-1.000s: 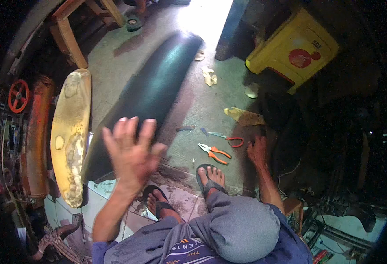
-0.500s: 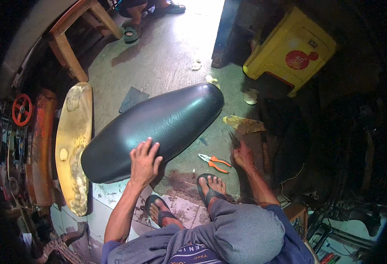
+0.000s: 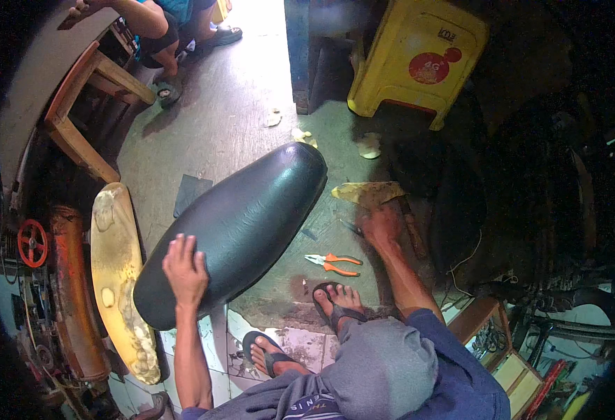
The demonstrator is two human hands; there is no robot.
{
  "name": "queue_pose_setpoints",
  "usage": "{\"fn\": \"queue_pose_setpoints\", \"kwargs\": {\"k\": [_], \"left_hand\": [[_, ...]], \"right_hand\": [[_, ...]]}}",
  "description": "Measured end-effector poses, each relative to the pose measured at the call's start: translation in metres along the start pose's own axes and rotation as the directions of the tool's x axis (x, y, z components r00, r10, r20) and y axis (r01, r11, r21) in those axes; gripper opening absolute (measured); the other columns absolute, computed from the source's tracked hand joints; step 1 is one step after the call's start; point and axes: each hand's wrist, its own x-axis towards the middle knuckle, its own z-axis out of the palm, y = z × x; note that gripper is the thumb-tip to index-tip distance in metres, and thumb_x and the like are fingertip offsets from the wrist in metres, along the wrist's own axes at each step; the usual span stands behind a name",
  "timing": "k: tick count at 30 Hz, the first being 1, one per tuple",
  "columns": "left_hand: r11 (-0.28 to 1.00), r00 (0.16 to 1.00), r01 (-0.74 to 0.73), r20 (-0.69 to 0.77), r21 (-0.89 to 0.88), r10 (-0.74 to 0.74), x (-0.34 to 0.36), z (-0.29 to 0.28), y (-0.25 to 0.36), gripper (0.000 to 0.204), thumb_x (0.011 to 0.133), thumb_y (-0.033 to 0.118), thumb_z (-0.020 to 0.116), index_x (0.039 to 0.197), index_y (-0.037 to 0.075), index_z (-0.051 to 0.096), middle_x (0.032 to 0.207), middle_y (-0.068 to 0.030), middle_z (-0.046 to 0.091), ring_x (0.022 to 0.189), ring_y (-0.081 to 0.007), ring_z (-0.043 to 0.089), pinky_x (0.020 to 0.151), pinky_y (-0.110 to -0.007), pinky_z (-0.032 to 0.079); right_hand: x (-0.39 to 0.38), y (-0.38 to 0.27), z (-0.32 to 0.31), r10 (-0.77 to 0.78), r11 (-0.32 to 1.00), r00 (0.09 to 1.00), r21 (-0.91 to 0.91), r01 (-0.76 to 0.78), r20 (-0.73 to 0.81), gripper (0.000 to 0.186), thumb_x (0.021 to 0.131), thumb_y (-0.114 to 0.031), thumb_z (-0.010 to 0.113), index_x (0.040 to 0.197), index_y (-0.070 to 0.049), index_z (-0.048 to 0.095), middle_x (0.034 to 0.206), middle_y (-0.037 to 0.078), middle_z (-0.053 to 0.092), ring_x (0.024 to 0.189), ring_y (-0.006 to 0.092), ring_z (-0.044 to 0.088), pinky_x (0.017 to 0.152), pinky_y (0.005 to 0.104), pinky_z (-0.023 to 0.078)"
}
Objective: The person removes a black rubber seal from the underside of a motorcycle seat using pliers, then reattaches the seal by hand along the perimeter. The seat is flipped and handled repeatedly during the process.
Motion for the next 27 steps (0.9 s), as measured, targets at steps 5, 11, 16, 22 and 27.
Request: {"fn": "queue_pose_setpoints", "kwargs": {"k": [5,11,16,22,27], "left_hand": [[0.884,0.882,0.464,0.128,-0.058,-0.454,-0.009,-0.010,-0.102,0.050,0.110,0.034,0.044,0.150,0.006,0.055,0.155,-0.0179,0.053,0.147,-0.0377,0.044,0.122,-0.055,0.028],[0.864,0.863,0.493,0.069,0.102,-0.501,-0.030,-0.002,-0.073,0.057,0.111,0.039,0.040,0.158,0.007,0.045,0.165,-0.0199,0.041,0.154,-0.0413,0.034,0.126,-0.062,0.018],[0.897,0.916,0.394,-0.004,0.200,-0.401,-0.051,0.009,-0.007,0.061,0.109,0.038,0.043,0.163,0.010,0.037,0.169,-0.0219,0.032,0.156,-0.0423,0.028,0.124,-0.064,0.019],[0.962,0.971,0.231,-0.023,-0.149,-0.237,-0.013,-0.011,-0.077,0.046,0.108,0.027,0.048,0.134,-0.008,0.062,0.132,-0.0323,0.064,0.123,-0.0497,0.059,0.109,-0.052,0.044],[0.811,0.738,0.577,0.365,0.098,-0.568,-0.004,-0.015,-0.137,0.057,0.112,0.041,0.042,0.135,-0.007,0.063,0.128,-0.0324,0.067,0.117,-0.0457,0.065,0.104,-0.049,0.049]], "right_hand": [[-0.011,0.077,0.012,0.454,0.883,0.866,-0.027,-0.469,-0.209,0.045,0.091,-0.023,0.073,0.130,-0.002,0.065,0.130,0.026,0.064,0.117,0.0457,0.064,0.101,0.0522,0.052],[-0.050,0.088,0.012,0.376,0.825,0.913,0.392,-0.407,0.155,0.052,0.095,-0.032,0.072,0.137,-0.004,0.057,0.109,0.018,0.071,0.099,0.0350,0.071,0.082,0.0451,0.058],[-0.096,0.029,0.002,0.252,0.299,0.810,0.754,-0.585,0.529,0.051,0.096,-0.032,0.070,0.135,-0.003,0.055,0.096,0.009,0.068,0.076,0.0195,0.068,0.064,0.0383,0.056],[-0.102,-0.016,-0.003,0.183,0.359,0.923,0.851,-0.384,0.339,0.062,0.101,-0.040,0.065,0.146,0.000,0.053,0.112,0.015,0.072,0.085,0.0190,0.068,0.075,0.0392,0.056],[-0.099,-0.057,-0.014,-0.124,0.472,0.980,0.878,-0.081,0.157,0.051,0.106,-0.040,0.058,0.148,-0.011,0.054,0.090,0.011,0.074,0.071,0.0198,0.071,0.068,0.0386,0.059]]}}
